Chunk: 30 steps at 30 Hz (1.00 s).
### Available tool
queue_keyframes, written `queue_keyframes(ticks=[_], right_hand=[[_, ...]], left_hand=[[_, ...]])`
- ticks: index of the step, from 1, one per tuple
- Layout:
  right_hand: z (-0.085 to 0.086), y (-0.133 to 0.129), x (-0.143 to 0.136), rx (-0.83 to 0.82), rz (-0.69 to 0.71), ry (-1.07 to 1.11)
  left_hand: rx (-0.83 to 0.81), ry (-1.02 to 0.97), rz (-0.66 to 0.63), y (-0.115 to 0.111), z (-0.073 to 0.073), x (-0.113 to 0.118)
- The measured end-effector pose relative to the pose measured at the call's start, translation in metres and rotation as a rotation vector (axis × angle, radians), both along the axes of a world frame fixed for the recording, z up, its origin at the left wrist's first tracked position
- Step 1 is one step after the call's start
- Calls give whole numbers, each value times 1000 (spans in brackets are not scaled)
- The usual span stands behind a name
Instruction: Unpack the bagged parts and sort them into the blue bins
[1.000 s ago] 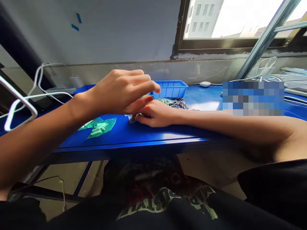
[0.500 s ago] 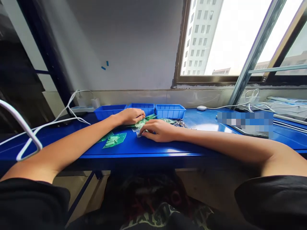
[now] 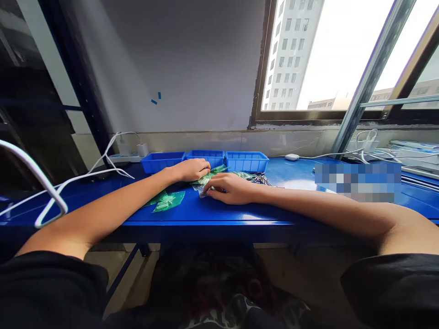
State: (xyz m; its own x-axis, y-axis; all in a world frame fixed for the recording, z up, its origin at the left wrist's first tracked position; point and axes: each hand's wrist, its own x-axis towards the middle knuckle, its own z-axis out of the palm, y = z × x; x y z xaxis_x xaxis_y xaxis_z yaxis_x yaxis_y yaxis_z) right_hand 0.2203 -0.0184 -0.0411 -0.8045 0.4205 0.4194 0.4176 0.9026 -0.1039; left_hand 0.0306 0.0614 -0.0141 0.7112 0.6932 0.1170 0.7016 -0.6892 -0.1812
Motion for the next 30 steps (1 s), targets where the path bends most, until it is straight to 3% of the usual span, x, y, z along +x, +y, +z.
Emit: queue_keyframes(ticks=[30], right_hand=[[-2,12,4,19,63,-1]], left_hand=[[-20,38,31,-1,3,8]])
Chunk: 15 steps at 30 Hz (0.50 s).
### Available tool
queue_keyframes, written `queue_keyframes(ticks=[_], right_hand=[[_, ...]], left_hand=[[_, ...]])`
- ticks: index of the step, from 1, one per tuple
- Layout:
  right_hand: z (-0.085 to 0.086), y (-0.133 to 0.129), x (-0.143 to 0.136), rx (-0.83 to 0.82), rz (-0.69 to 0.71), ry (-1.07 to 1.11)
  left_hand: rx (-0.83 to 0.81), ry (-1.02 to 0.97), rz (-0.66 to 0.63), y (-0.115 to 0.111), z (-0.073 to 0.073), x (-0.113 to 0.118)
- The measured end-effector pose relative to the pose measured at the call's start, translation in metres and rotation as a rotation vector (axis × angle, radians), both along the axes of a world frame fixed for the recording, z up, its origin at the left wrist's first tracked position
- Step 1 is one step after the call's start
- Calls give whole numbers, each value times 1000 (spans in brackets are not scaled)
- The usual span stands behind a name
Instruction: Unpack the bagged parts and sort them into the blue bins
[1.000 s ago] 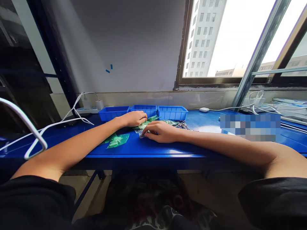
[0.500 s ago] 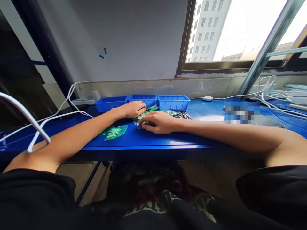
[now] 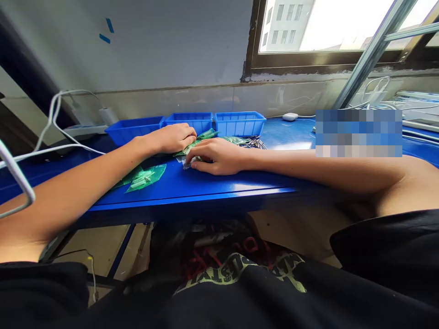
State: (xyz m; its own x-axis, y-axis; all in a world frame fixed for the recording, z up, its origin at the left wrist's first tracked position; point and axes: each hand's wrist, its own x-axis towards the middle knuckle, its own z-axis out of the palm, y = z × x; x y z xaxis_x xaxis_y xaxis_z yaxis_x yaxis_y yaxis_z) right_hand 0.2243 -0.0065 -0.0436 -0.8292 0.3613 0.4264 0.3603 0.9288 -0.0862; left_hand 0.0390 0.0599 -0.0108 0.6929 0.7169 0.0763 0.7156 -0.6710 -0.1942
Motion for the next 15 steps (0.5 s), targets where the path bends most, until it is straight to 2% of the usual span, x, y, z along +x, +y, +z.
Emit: queue_keyframes(ticks=[15], right_hand=[[1,-6,1,-22,-15,16]], left_hand=[[18,14,8,2,-3,-3]])
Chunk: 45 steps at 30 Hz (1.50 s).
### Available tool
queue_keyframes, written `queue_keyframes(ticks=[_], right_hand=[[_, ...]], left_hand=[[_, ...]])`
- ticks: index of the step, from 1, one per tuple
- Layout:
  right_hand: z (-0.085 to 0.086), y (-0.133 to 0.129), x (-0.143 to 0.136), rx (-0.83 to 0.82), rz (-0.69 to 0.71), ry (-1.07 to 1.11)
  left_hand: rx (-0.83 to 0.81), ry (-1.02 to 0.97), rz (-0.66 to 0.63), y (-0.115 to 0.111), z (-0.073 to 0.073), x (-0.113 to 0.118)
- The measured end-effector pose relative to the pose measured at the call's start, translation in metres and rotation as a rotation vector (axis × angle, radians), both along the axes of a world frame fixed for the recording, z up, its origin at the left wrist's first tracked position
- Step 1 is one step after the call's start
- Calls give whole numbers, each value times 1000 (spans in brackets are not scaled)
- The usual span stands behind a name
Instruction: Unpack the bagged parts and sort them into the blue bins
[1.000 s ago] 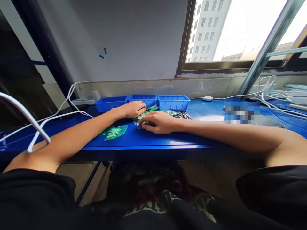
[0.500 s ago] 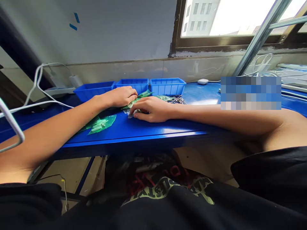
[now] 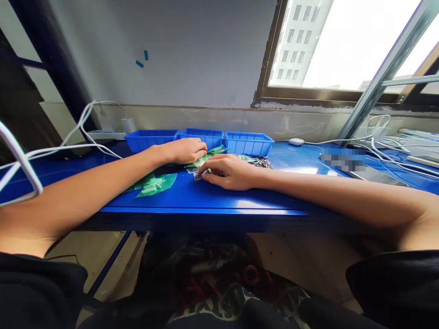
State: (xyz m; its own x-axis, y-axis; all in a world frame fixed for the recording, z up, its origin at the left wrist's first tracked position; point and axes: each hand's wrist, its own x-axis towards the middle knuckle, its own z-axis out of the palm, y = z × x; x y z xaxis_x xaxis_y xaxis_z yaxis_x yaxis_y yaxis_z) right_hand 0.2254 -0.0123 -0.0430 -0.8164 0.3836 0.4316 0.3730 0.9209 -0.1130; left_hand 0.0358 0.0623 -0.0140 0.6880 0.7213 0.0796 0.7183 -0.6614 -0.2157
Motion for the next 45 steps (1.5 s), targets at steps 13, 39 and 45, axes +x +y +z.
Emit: queue_keyframes(ticks=[13,39,45], right_hand=[[2,-3,-1,6,-9,-15],[-1,2,2,-170,-75,165],[-1,17,1,-541,-233,681]], left_hand=[[71,18,400,-31,5,13],[314,-262,316,-29,15,4],[506,-473,8,-58,18,19]])
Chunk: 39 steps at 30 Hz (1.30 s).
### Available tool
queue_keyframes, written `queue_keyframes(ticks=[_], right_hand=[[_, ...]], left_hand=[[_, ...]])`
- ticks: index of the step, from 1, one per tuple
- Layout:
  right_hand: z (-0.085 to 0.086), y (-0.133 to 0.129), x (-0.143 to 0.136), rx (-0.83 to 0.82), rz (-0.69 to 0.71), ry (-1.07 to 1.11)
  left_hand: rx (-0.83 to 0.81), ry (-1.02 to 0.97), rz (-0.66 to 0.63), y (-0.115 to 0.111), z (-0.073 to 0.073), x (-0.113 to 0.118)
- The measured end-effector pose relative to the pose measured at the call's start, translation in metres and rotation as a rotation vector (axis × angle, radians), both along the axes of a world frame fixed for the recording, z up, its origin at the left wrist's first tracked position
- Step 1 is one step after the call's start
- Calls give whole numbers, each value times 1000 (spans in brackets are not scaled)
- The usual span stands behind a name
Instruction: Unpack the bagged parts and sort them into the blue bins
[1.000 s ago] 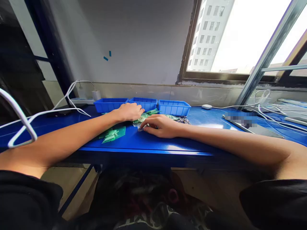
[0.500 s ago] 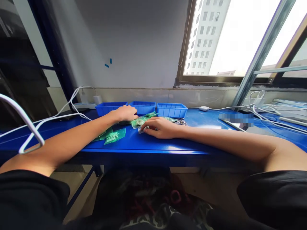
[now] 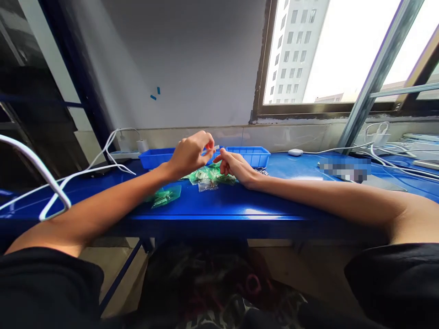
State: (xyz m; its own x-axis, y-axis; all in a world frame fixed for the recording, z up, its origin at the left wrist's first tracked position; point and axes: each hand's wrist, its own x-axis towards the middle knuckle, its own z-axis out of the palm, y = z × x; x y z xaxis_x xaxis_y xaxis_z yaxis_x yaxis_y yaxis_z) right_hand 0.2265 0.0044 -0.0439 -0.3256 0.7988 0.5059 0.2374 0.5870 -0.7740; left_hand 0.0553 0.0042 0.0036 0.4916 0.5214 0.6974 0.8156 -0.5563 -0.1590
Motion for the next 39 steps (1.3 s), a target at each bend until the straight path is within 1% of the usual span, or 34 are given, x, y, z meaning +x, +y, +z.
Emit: queue_keyframes(ticks=[1,3,6,8,12,15,17,19,21,24,29,34,37,39], right_hand=[[0,2,-1,-58,7,49],[0,3,-2,-124,26,120],[1,1,-4,-134,26,150],[1,0,-4,-108,1,136],[0,2,-3,-14,13,83],[-2,6,-3,61,42,39],[-3,8,-2,94,46,22],[-5,9,-3,109,42,9],[-5,9,-3,108,41,-2],[-6,8,-4,74,40,-16],[-5,5,-3,1,29,-34],[-3,2,-2,-54,19,-67],[-3,2,-1,-18,48,-79],[-3,3,-1,36,27,-88]], left_hand=[[5,30,-43,-3,-2,2],[-6,108,-134,-5,-9,5],[-26,174,-266,-2,-17,7],[-35,174,-311,1,-20,7],[-33,146,-298,3,-21,7],[-34,119,-344,4,-21,7],[-87,126,-358,3,-21,7],[-164,145,-327,2,-20,7],[-203,149,-285,1,-20,7],[-201,145,-265,-1,-19,6],[-183,165,-297,1,-20,8],[-220,187,-307,3,-21,8],[-225,205,-298,4,-21,8],[-246,223,-286,4,-20,8]])
